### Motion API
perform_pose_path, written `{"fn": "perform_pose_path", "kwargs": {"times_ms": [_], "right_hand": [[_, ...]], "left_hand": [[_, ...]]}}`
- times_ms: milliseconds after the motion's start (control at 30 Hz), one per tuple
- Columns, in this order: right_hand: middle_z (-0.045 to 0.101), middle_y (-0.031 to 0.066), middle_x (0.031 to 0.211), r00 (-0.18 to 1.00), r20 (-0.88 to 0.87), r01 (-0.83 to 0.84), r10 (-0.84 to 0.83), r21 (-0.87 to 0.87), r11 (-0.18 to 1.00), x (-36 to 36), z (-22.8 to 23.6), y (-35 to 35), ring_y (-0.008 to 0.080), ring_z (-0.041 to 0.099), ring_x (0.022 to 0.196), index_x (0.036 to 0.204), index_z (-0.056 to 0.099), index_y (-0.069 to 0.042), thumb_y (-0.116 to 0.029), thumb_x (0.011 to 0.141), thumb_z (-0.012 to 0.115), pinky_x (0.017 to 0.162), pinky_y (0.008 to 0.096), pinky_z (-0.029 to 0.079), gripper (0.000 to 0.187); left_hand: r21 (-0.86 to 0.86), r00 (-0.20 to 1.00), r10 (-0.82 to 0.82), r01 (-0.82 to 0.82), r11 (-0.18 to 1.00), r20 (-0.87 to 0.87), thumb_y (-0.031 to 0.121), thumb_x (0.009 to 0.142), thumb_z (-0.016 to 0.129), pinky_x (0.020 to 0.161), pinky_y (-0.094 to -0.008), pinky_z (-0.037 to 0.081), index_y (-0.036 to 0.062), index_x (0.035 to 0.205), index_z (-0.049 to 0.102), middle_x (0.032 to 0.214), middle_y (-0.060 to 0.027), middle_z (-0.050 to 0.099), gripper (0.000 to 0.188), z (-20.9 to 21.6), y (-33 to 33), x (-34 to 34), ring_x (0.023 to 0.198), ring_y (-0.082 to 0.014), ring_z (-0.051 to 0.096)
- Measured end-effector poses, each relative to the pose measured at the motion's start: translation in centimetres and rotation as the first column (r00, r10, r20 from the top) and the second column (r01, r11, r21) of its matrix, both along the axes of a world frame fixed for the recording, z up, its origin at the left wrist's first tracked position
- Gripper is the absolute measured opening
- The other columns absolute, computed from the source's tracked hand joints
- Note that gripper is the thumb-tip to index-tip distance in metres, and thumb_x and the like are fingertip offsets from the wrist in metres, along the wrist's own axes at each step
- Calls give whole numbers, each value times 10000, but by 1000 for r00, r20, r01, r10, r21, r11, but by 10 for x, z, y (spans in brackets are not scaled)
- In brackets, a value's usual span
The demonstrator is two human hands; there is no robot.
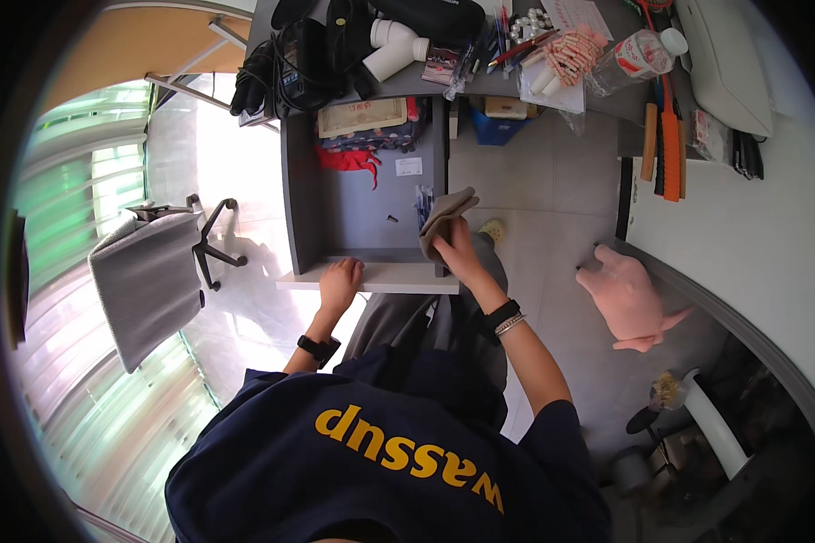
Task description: The person cleans a set of pens by wiping each one with a cloth and placing them into a drawer.
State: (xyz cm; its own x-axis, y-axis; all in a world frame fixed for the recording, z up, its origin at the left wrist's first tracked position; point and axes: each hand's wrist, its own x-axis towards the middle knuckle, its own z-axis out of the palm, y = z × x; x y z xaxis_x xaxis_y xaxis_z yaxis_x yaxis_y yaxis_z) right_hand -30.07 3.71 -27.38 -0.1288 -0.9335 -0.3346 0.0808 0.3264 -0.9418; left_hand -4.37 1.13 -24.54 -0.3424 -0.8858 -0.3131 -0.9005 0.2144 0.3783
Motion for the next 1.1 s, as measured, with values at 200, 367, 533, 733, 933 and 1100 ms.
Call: {"fn": "perform_pose_path", "kwargs": {"times_ms": [200,367,533,733,933,1100], "right_hand": [[383,290,1083,659,-693,-206,293,209,956,18,20,-28,419,383,1021,1076,351,123,-271,723,590,889,420,341,580],[432,295,1007,501,-820,-214,278,194,957,9,6,-75,403,436,962,1004,386,140,-241,731,575,833,420,386,505],[513,236,871,326,-937,-127,126,88,988,0,2,-147,364,499,874,851,468,87,-227,705,586,764,389,428,366],[589,233,839,558,-815,143,158,282,949,-24,3,-209,366,572,791,793,592,59,-416,614,621,699,414,461,508],[602,221,786,441,-887,235,139,263,936,-15,2,-207,351,587,774,743,630,27,-429,631,579,678,403,472,472],[595,227,750,412,-900,189,142,237,953,-13,-1,-190,356,586,738,701,613,30,-398,656,573,666,409,471,433]], "left_hand": [[-127,997,-50,42,991,-58,202,807,458,570,-347,419,115,726,570,616,-41,573,163,8,3,-3,598,-223,555],[-238,995,-7,-18,971,-101,147,758,514,541,-307,406,112,724,582,573,-29,546,83,3,9,-3,569,-174,549],[-339,981,-41,-26,940,-188,126,704,547,548,-283,409,107,708,589,593,-17,554,47,-1,11,2,582,-157,544],[-351,980,-33,-38,936,-195,119,698,537,569,-270,407,116,705,590,629,-14,569,53,-1,9,1,592,-154,548],[-398,978,-71,-13,917,-198,119,684,538,569,-263,406,121,695,583,636,-6,562,47,-2,10,4,598,-144,541],[-392,979,-80,0,920,-187,120,669,538,546,-270,392,116,654,555,609,-3,549,23,-4,16,6,577,-151,530]]}}
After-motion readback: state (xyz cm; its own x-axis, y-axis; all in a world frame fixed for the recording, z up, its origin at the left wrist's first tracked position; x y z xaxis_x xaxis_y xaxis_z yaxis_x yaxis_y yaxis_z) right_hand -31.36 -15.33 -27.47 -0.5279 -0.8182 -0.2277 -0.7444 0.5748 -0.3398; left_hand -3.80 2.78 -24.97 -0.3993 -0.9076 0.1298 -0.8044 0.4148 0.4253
